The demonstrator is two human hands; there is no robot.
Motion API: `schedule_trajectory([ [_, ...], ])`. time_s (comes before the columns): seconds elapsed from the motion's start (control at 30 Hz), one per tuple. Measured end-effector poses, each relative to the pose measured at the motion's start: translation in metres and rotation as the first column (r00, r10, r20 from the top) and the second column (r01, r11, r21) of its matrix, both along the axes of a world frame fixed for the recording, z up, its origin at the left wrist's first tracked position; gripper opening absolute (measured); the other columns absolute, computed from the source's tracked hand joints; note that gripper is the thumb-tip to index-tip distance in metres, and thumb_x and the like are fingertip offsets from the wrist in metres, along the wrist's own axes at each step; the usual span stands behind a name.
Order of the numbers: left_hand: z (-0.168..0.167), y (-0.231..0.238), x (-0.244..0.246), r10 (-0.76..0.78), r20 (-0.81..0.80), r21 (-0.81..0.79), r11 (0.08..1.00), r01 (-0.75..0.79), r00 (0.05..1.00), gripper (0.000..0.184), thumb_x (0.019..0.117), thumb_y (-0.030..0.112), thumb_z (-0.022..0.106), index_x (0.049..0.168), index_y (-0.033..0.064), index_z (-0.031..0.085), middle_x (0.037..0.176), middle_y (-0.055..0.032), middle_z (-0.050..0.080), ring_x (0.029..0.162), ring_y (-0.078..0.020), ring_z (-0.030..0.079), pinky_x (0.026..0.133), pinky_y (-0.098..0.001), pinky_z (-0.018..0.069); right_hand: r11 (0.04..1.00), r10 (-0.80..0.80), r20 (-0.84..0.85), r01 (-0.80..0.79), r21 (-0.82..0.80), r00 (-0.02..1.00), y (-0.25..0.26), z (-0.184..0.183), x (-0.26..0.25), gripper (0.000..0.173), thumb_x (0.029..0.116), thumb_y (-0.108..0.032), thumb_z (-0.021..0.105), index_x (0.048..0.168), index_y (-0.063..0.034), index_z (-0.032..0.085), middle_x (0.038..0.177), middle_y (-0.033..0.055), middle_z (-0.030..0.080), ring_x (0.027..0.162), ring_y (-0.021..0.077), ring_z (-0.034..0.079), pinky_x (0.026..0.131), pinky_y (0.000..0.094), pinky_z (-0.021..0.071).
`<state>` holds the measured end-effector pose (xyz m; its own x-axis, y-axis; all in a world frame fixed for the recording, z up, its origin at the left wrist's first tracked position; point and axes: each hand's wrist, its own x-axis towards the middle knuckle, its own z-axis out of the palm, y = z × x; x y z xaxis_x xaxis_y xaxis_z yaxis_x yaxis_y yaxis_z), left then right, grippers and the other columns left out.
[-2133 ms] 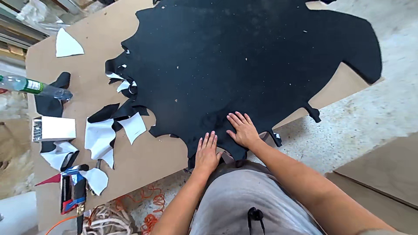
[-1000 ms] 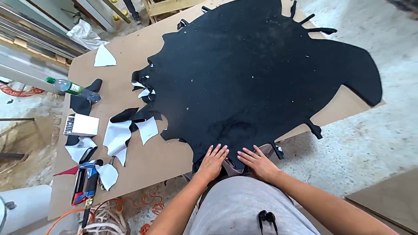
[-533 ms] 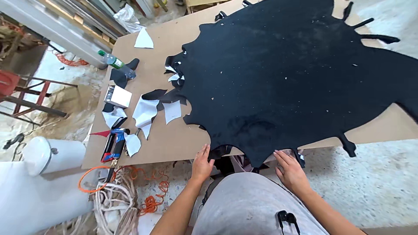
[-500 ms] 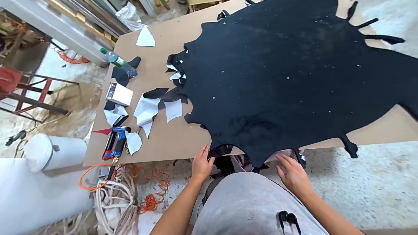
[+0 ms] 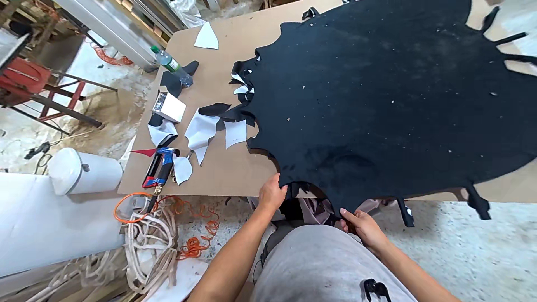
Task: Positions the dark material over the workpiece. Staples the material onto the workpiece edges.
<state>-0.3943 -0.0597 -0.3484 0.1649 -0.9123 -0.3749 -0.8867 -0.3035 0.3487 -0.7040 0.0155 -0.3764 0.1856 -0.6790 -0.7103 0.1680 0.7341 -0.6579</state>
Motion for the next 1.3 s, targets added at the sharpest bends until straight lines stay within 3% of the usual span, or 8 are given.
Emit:
schedule_trajectory([
  [0.33, 0.048, -0.03, -0.026, -0.052, 0.074, -0.018, 0.998, 0.054, 0.996, 0.109, 0.0755, 0.015, 0.081, 0.165, 0.0145, 0.02, 0.151, -0.0246, 0.044, 0.129, -0.0419, 0.055, 0.1, -0.0573, 0.0522, 0.984, -0.116, 0.099, 0.128, -0.125, 0.988, -0.002, 0.045, 0.015, 0.02, 0.1026, -0.019, 0.06, 0.106, 0.0009, 0.06, 0.067, 0.0095, 0.065, 0.054, 0.0155, 0.062, 0.055, 0.0293, 0.0565],
  [0.5, 0.059, -0.038, 0.002, -0.036, -0.285, 0.212, 0.972, 0.099, 0.958, 0.131, 0.0699, 0.054, 0.091, 0.167, 0.0224, 0.01, 0.161, -0.0247, 0.033, 0.132, -0.0405, 0.055, 0.104, -0.0599, 0.0513, 0.984, -0.146, 0.099, 0.155, -0.084, 0.984, -0.001, 0.038, 0.018, 0.02, 0.1028, -0.019, 0.061, 0.108, 0.0007, 0.058, 0.069, 0.0099, 0.065, 0.055, 0.0158, 0.063, 0.055, 0.0295, 0.0569],
  [0.63, 0.049, -0.037, -0.015, -0.061, -0.027, 0.072, 0.995, 0.063, 0.998, 0.12, 0.0731, 0.072, 0.08, 0.165, 0.0188, 0.024, 0.161, -0.0229, 0.035, 0.14, -0.0417, 0.047, 0.108, -0.0622, 0.046, 0.99, 0.13, -0.134, -0.136, -0.041, 0.982, -0.008, 0.029, 0.016, 0.029, 0.1055, -0.028, 0.058, 0.103, 0.0001, 0.059, 0.073, 0.0088, 0.069, 0.061, 0.0171, 0.067, 0.062, 0.0324, 0.0587],
  [0.73, 0.019, -0.029, -0.038, -0.262, 0.095, -0.06, 0.962, 0.268, 0.96, 0.077, 0.0948, 0.054, 0.066, 0.157, 0.0161, 0.044, 0.168, -0.0158, 0.027, 0.155, -0.0351, 0.025, 0.123, -0.0605, 0.0256, 0.784, 0.521, -0.68, -0.605, 0.141, 0.516, -0.034, 0.038, 0.013, 0.045, 0.1011, -0.048, 0.052, 0.101, -0.0084, 0.074, 0.09, 0.0098, 0.076, 0.086, 0.0267, 0.074, 0.081, 0.0529, 0.0587],
  [0.83, -0.016, -0.02, -0.058, -0.611, 0.056, 0.015, 0.792, 0.611, 0.79, 0.051, 0.1072, 0.035, 0.048, 0.155, 0.0167, 0.048, 0.169, -0.0012, 0.031, 0.158, -0.0225, 0.021, 0.127, -0.055, 0.0198, 0.691, 0.225, -0.95, -0.723, 0.0, 0.215, -0.057, 0.028, 0.02, 0.037, 0.1025, -0.039, 0.052, 0.125, -0.0156, 0.07, 0.124, 0.0096, 0.07, 0.119, 0.0291, 0.066, 0.099, 0.0542, 0.0533],
  [0.93, -0.039, -0.008, -0.066, -0.689, 0.061, 0.086, 0.724, 0.684, 0.722, 0.059, 0.1079, 0.035, 0.042, 0.163, 0.0168, 0.033, 0.173, 0.004, 0.017, 0.161, -0.0195, 0.006, 0.129, -0.0552, 0.0102, 0.403, 0.074, -0.988, -0.91, -0.094, 0.135, -0.085, -0.027, 0.019, 0.061, 0.1044, -0.05, 0.046, 0.156, -0.0164, 0.046, 0.167, 0.0046, 0.035, 0.155, 0.0243, 0.03, 0.125, 0.0532, 0.0266],
  [1.07, -0.037, -0.007, -0.067, -0.683, 0.081, 0.167, 0.728, 0.665, 0.726, 0.07, 0.1052, 0.043, 0.049, 0.165, 0.0168, 0.025, 0.175, 0.0038, 0.01, 0.161, -0.0184, 0.002, 0.13, -0.0525, 0.0079, 0.21, 0.064, -0.995, -0.976, -0.058, 0.073, -0.109, -0.052, 0.02, 0.071, 0.1057, -0.062, 0.025, 0.164, -0.0219, 0.029, 0.173, -0.0033, 0.019, 0.16, 0.0215, 0.012, 0.128, 0.056, 0.0142],
  [1.3, -0.036, -0.002, -0.075, -0.685, 0.139, 0.194, 0.727, 0.659, 0.715, 0.083, 0.098, 0.039, 0.062, 0.166, 0.013, 0.021, 0.175, -0.0008, 0.007, 0.161, -0.0181, 0.002, 0.13, -0.0467, 0.0116, 0.362, -0.066, -0.993, -0.925, -0.116, 0.099, -0.118, -0.064, 0.022, 0.071, 0.1011, -0.072, 0.023, 0.162, -0.0356, 0.033, 0.169, -0.0158, 0.027, 0.159, 0.0213, 0.016, 0.123, 0.0686, 0.0098],
])
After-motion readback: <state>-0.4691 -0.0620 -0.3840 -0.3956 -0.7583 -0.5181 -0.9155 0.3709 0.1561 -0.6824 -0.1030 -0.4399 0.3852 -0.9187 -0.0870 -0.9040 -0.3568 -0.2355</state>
